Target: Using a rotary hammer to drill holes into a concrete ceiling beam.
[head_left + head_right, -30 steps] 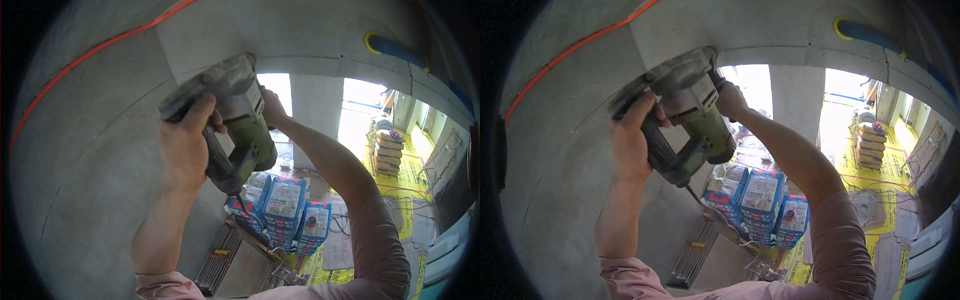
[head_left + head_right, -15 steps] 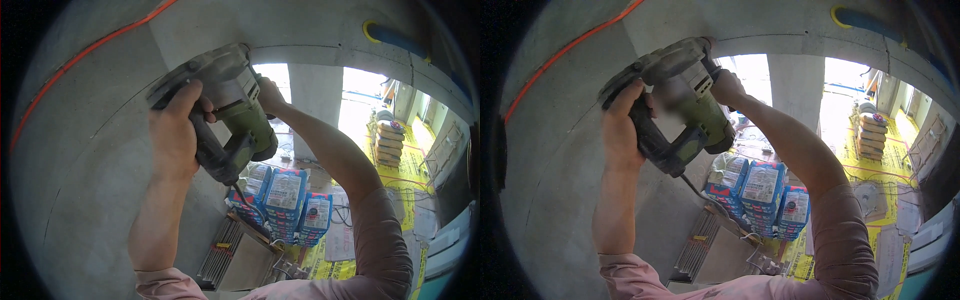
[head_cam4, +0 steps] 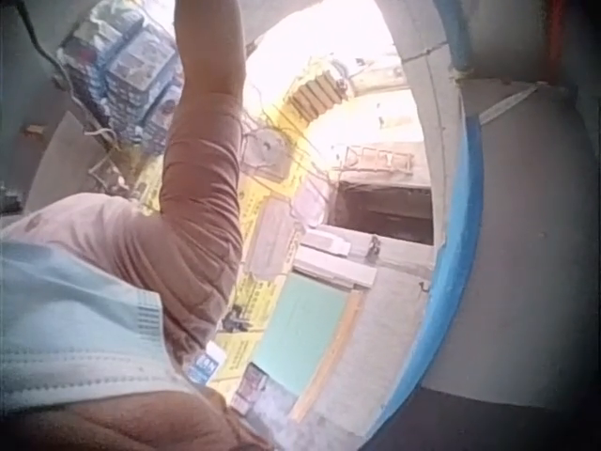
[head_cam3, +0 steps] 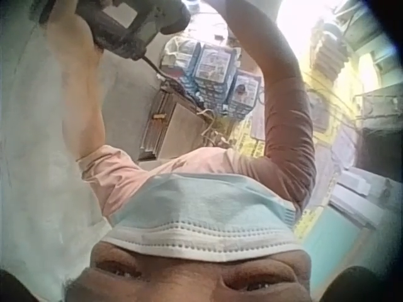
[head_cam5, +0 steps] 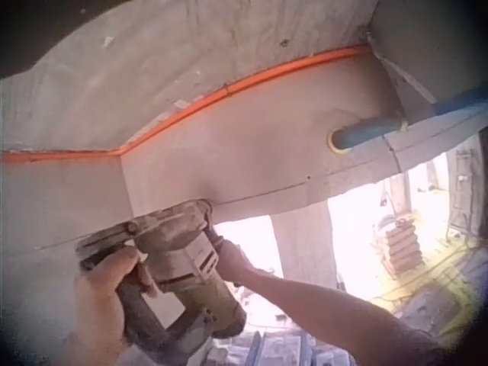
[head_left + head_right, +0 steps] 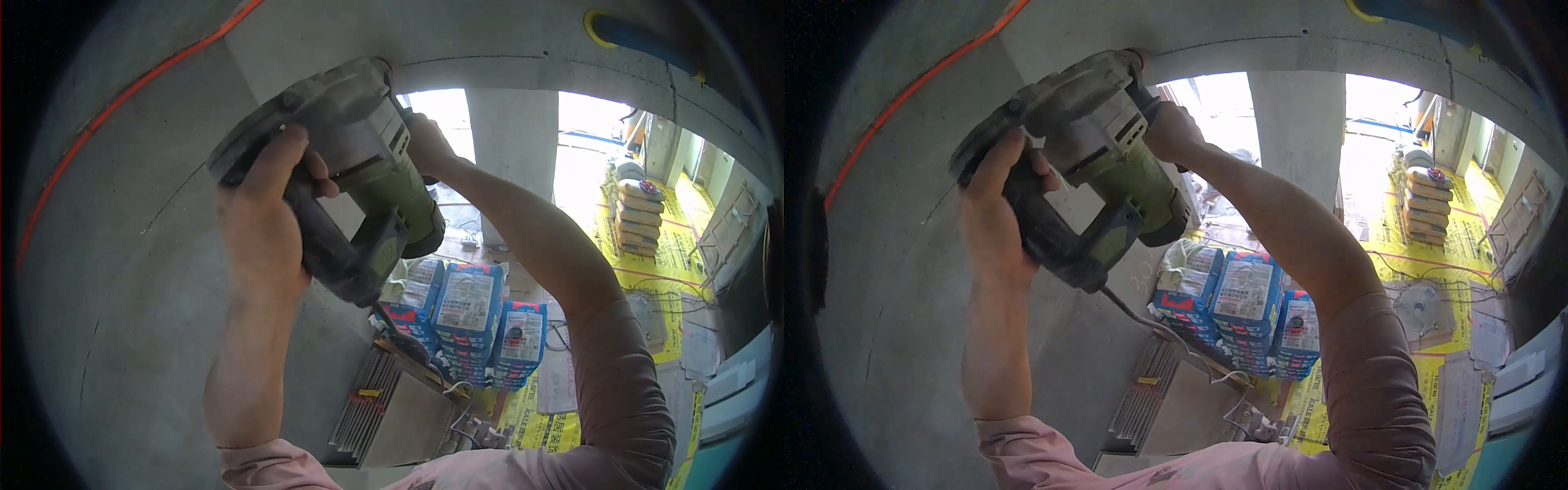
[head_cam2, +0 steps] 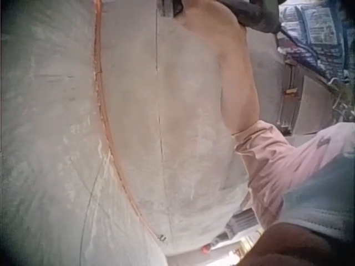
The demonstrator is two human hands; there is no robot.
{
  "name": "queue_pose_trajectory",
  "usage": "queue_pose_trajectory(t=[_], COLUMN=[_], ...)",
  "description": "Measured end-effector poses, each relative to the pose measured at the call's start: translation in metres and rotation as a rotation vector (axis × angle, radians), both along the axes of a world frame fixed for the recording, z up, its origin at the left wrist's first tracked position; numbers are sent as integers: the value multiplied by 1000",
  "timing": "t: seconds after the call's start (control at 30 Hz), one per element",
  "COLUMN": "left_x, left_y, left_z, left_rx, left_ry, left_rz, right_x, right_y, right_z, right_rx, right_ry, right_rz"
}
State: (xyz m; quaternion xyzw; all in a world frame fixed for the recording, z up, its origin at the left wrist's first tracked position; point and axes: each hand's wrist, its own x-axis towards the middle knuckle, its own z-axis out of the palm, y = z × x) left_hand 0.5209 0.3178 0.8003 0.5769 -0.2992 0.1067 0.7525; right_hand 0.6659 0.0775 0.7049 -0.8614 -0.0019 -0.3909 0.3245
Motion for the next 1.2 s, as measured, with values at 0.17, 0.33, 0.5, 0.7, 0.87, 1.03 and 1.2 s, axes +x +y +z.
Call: queue_pose_trajectory(t=[0.17, 0.33, 0.5, 0.7, 0.87, 1.03, 1.2], left_x=[5, 2, 7, 12, 6, 8, 15], left_y=[-4, -7, -1, -2, -2, -2, -6], left_z=[3, 2, -4, -12, -4, -7, -12], left_rx=[-45, -34, -22, -57, -42, -99, -92], left_ry=[31, 25, 54, 19, 13, 109, 115], left_rz=[-21, -27, -59, -67, -15, 6, 14], right_x=[5, 9, -7, -10, 0, -8, -15], right_y=[-3, -10, -4, -3, -1, -4, -5], right_z=[12, 8, 17, 9, 14, 15, 22], right_rx=[1, 18, 85, 92, 79, -18, 29], right_ry=[37, 73, 118, 121, 123, 123, 188], right_rz=[-62, -44, -61, -37, -56, -83, -98])
